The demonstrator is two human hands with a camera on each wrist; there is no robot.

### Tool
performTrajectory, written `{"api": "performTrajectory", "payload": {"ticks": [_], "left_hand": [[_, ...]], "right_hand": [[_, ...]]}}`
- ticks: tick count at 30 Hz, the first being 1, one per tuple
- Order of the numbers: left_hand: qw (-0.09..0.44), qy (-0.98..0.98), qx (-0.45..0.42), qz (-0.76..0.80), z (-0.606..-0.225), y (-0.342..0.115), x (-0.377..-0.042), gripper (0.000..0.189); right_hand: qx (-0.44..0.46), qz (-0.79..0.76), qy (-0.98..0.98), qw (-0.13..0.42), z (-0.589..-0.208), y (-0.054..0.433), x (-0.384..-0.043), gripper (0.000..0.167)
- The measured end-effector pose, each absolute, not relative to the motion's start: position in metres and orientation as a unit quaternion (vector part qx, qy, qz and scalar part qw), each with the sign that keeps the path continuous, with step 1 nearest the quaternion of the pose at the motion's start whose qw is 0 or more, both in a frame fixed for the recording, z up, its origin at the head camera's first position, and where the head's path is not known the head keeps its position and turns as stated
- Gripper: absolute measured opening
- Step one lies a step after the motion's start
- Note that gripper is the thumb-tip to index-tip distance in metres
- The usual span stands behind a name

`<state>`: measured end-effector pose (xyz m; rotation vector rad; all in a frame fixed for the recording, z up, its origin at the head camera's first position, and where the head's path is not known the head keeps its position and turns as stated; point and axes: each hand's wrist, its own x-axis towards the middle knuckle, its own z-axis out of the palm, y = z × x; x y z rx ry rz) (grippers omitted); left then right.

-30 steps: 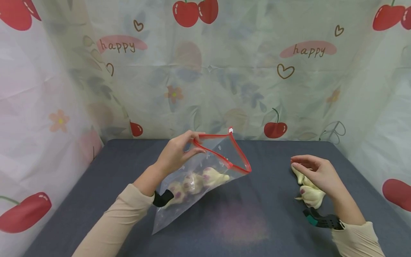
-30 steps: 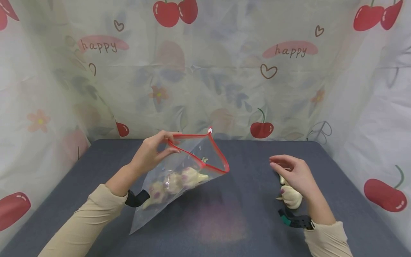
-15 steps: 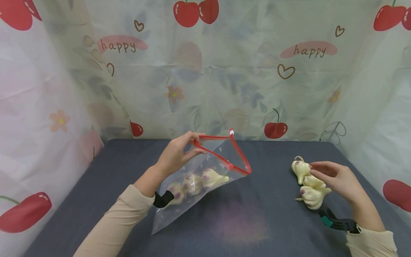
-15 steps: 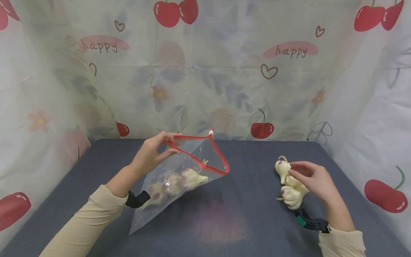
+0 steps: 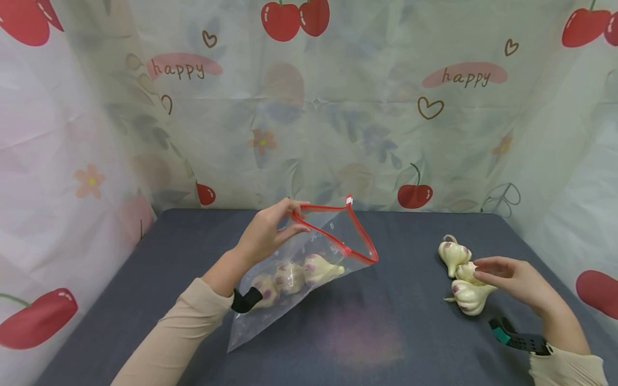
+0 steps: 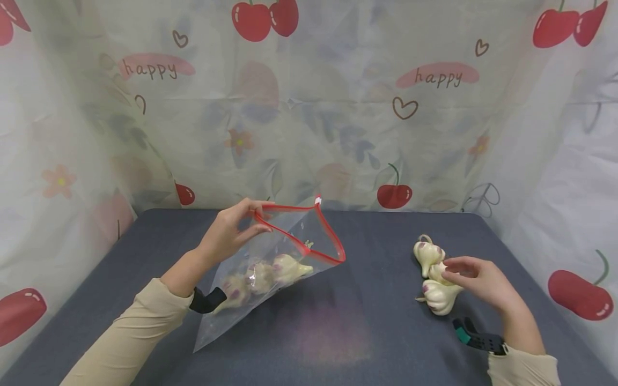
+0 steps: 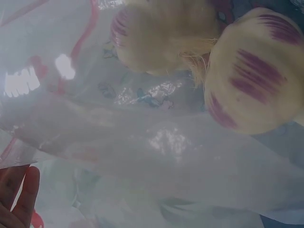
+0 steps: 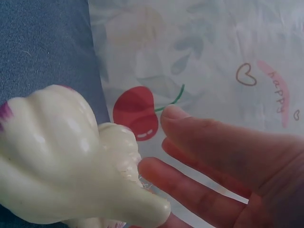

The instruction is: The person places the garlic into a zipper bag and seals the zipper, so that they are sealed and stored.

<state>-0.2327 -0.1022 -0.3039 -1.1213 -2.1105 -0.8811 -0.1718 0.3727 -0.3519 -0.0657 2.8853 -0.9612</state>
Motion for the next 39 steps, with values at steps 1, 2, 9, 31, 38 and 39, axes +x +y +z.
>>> {"api": "performTrajectory", "payload": {"ticks": [1,2,9,31,38,39], "left_hand": [[0.293,-0.792,-0.421,-0.331,-0.304,-0.102,-0.233,0.034],[0.292,-0.791,-0.422,-0.332,-0.305,-0.102,-0.233,0.034],[0.292,-0.791,-0.422,-0.333,-0.304,-0.102,-0.233,0.034],[0.289,-0.796,-0.42,-0.326,-0.304,-0.102,-0.233,0.034],[0.287,-0.798,-0.419,-0.325,-0.304,-0.102,-0.232,0.034],[0.286,-0.798,-0.419,-0.325,-0.304,-0.102,-0.231,0.034]], "right_hand": [[-0.023,-0.316,0.947,0.051,-0.353,0.374,-0.172,0.053],[-0.023,-0.316,0.947,0.054,-0.354,0.375,-0.172,0.052],[-0.029,-0.323,0.944,0.068,-0.361,0.382,-0.172,0.05],[-0.031,-0.342,0.938,0.044,-0.36,0.381,-0.172,0.046],[-0.036,-0.344,0.938,0.031,-0.354,0.375,-0.172,0.047],[-0.038,-0.346,0.937,0.029,-0.353,0.374,-0.172,0.047]]}}
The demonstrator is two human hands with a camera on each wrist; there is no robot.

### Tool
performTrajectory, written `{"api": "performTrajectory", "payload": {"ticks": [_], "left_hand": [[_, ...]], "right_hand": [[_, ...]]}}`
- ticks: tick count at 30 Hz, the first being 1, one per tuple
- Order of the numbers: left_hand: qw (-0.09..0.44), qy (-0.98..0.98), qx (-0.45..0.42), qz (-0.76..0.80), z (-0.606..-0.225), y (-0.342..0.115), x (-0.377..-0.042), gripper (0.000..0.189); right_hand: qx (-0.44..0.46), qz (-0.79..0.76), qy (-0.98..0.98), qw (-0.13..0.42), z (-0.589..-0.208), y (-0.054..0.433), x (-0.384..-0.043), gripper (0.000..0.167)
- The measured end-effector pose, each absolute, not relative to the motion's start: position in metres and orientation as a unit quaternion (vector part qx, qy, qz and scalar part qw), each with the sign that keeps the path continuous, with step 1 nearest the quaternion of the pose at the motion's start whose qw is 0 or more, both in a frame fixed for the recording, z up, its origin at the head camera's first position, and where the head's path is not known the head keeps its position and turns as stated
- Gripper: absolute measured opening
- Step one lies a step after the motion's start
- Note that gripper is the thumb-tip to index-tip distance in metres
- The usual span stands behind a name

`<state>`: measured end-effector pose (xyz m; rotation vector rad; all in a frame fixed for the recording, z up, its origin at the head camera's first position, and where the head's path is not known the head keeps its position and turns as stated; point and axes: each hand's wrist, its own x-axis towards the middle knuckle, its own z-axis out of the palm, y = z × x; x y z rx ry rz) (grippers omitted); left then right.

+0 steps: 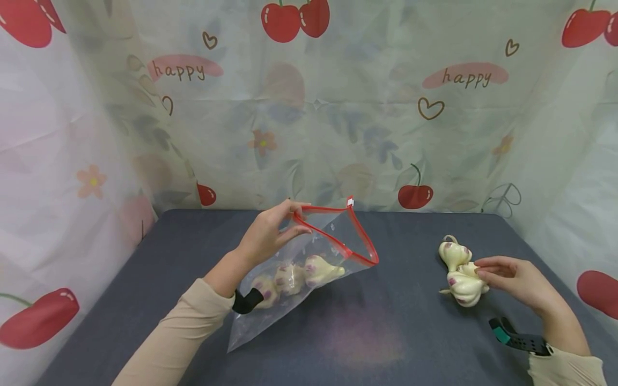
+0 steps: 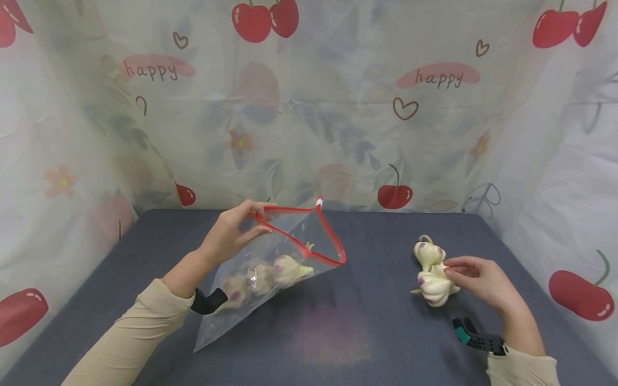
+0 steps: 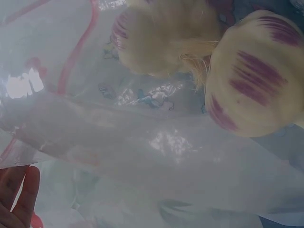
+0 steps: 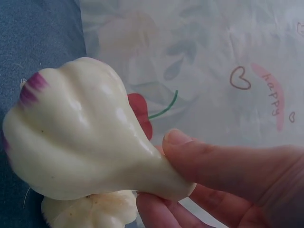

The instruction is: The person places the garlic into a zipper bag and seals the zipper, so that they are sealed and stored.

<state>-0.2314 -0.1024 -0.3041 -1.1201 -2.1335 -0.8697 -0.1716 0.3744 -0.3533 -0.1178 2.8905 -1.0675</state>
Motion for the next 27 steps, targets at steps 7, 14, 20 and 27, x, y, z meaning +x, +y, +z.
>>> {"api": "performTrajectory", "payload": {"ticks": [7,14,20,27], "left_hand": [[0.28,-0.801,-0.416,-0.326,-0.304,-0.102,-0.23,0.033],[0.278,-0.8,-0.417,-0.329,-0.304,-0.101,-0.229,0.033],[0.277,-0.804,-0.414,-0.325,-0.304,-0.101,-0.229,0.033],[0.279,-0.803,-0.417,-0.322,-0.303,-0.101,-0.229,0.034]], "right_hand": [[-0.027,-0.349,0.937,0.015,-0.346,0.369,-0.173,0.049],[-0.021,-0.345,0.938,-0.005,-0.34,0.362,-0.176,0.05],[-0.027,-0.348,0.937,-0.029,-0.334,0.355,-0.176,0.048],[-0.017,-0.367,0.929,-0.051,-0.328,0.345,-0.179,0.046]]}}
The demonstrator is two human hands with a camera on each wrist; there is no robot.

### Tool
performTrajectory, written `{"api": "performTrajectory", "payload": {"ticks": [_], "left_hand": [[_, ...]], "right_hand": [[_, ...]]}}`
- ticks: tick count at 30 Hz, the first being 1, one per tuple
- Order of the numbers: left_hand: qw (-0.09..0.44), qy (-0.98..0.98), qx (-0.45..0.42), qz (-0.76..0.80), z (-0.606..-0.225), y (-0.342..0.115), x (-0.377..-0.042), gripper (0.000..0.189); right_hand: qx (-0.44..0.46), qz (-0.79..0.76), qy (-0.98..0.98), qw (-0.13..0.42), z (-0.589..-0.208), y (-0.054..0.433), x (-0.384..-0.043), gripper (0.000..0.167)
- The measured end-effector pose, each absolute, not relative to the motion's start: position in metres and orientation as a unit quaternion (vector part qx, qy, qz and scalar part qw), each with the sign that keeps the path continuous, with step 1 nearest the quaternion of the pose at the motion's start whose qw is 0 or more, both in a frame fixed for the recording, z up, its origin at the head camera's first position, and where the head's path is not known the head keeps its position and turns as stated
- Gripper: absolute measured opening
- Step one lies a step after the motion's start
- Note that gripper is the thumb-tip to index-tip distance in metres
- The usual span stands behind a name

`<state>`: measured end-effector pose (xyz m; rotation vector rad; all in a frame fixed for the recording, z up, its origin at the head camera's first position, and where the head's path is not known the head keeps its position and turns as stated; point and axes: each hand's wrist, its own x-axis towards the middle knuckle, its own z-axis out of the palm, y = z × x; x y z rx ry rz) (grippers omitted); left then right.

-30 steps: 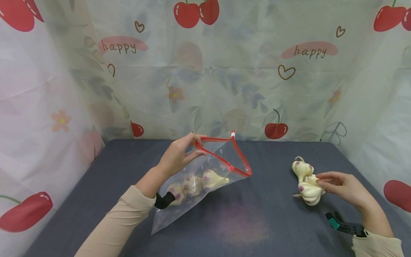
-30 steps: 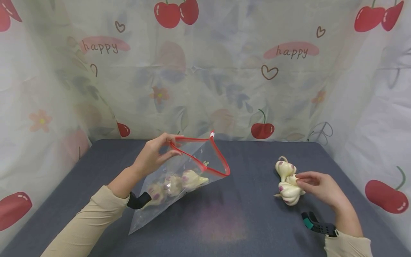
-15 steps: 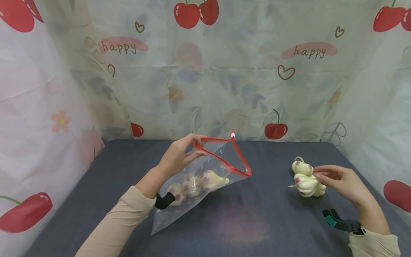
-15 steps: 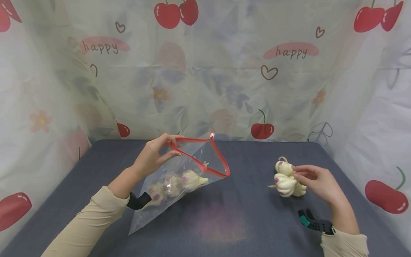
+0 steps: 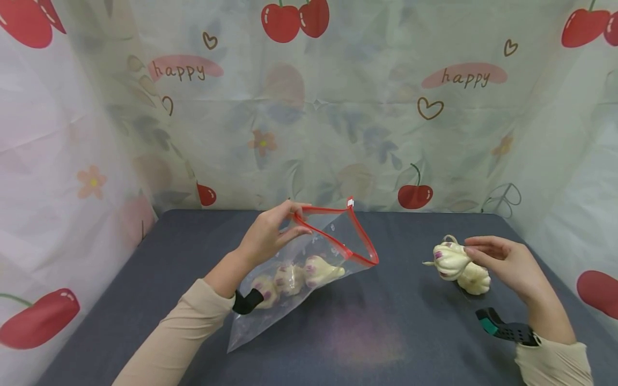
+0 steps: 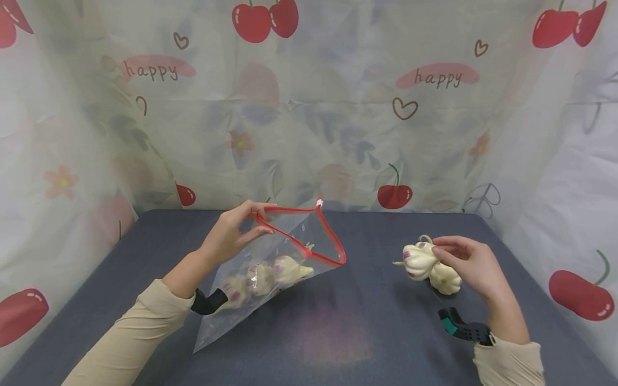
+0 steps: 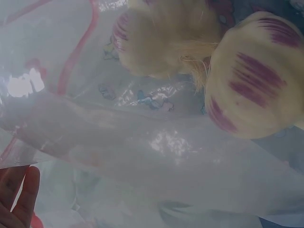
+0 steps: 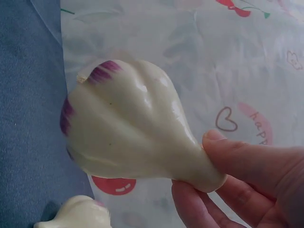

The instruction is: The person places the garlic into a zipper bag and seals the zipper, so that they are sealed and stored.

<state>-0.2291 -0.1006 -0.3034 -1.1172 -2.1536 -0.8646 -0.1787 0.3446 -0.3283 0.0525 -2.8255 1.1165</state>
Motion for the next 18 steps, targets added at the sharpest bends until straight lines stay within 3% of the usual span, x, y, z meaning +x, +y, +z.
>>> {"api": "performTrajectory", "payload": {"ticks": [18], "left_hand": [[0.271,-0.801,-0.42,-0.331,-0.304,-0.1,-0.23,0.034]], "right_hand": [[0.046,0.426,-0.896,0.118,-0.317,0.316,-0.181,0.027]]}}
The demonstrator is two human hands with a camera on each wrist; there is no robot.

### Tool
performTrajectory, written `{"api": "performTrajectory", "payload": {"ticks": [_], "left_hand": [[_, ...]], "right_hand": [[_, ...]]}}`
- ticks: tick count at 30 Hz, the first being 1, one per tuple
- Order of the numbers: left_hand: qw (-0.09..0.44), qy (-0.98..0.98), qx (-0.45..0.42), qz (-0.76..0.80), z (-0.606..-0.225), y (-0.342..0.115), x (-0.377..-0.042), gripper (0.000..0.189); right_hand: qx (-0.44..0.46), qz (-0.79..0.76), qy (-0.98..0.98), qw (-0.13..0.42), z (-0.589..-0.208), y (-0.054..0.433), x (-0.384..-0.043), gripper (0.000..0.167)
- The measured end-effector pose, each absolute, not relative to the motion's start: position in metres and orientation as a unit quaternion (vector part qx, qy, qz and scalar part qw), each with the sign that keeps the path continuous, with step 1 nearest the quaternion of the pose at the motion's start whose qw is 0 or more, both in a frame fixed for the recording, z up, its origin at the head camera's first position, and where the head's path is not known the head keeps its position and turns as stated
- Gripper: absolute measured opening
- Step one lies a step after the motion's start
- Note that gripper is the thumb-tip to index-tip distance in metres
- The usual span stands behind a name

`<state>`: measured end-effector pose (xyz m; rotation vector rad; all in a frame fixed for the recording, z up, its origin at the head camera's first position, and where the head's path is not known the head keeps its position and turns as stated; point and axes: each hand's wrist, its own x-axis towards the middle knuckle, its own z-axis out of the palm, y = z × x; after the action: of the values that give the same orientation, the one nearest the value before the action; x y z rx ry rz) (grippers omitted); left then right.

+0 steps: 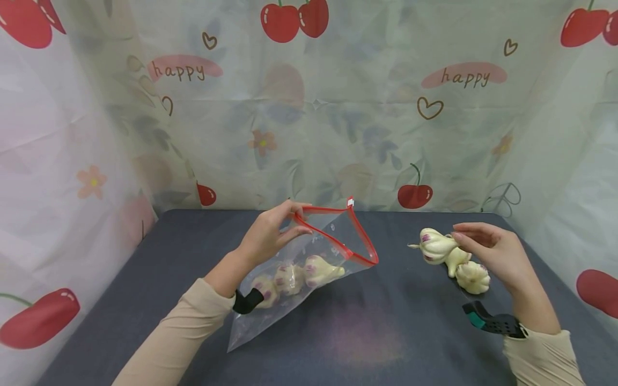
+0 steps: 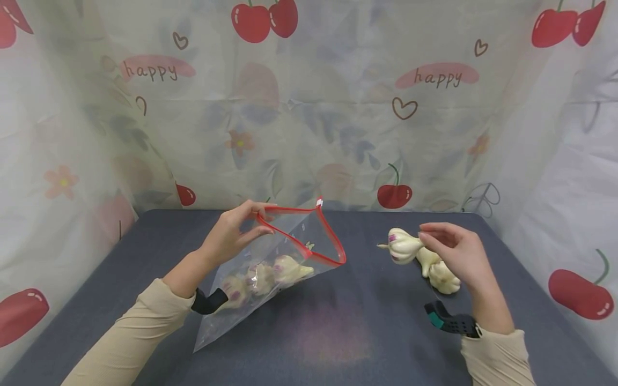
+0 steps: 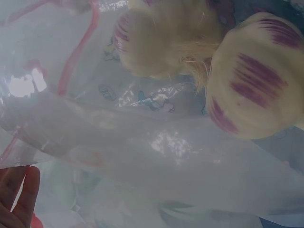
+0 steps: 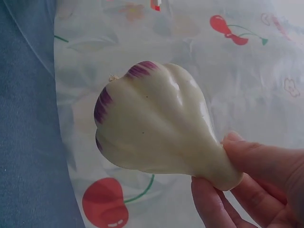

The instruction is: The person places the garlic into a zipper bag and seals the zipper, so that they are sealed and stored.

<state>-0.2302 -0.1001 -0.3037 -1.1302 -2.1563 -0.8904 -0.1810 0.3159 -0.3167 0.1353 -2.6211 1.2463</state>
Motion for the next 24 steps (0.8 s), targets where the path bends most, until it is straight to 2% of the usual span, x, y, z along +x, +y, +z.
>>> {"api": "performTrajectory", "payload": {"ticks": [24], "left_hand": [[0.275,-0.799,-0.422,-0.329,-0.304,-0.098,-0.229,0.034]], "right_hand": [[0.093,0.464,-0.868,0.152,-0.299,0.285,-0.183,0.026]]}}
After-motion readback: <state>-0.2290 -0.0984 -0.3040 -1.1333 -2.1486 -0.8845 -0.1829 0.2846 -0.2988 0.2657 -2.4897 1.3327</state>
